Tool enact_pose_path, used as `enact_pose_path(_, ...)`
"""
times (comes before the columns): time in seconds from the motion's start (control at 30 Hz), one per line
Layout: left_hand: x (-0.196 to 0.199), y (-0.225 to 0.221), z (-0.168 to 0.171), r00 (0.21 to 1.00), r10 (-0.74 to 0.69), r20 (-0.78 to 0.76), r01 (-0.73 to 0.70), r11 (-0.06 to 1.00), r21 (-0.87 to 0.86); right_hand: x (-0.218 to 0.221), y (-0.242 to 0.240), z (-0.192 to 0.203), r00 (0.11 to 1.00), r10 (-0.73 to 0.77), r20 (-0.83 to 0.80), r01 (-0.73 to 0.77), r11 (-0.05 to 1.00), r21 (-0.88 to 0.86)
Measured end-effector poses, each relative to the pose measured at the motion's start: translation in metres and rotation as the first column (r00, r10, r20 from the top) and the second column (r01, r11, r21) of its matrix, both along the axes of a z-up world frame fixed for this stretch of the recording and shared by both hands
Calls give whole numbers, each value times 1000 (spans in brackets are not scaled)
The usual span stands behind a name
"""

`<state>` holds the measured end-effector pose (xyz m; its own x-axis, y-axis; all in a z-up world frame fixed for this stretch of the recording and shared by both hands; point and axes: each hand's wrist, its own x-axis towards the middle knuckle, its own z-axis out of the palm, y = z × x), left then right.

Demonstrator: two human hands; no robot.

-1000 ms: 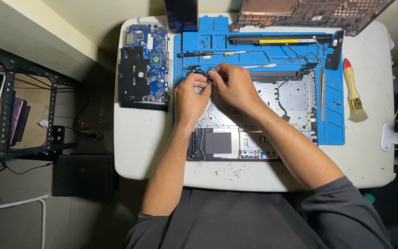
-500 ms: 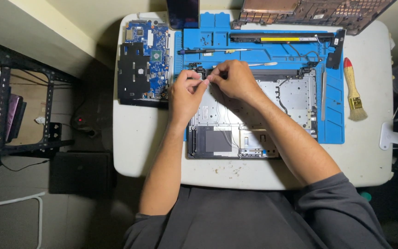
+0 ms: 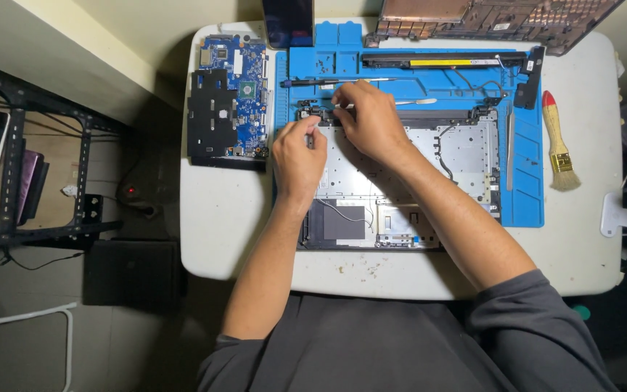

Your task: The person works on a disassembled laptop placed on a blue anti-static mat. They connect and adjust internal ribbon cables and components within the laptop chassis, handling the motherboard and other parts with their hands. The task involves careful manipulation of small connectors and wires.

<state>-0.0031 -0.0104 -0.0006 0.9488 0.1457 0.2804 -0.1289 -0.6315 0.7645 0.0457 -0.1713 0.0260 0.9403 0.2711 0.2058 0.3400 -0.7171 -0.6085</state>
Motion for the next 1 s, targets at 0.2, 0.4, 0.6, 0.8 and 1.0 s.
enact_pose_path(0.2, 6, 0, -13, 992, -77, 98, 64, 989, 130, -3, -2, -8, 959, 114, 258, -41, 961, -272)
enact_pose_path(0.4, -3, 6, -8, 987, -156, 47, 139, 956, 258, 5, -10, -25, 892, 220, 395, -54, 919, -390)
enact_pose_path(0.6, 7, 11, -19, 989, -120, 85, 98, 968, 229, 12, -14, -16, 794, 356, 492, -83, 866, -493)
enact_pose_path(0.8, 9, 17, -29, 987, -95, 130, 70, 980, 185, 18, -12, -4, 962, 253, 103, -222, 943, -249)
enact_pose_path(1.0, 6, 14, -22, 979, -146, 144, 111, 968, 226, 24, -3, 12, 970, 74, -231, -89, 995, -55)
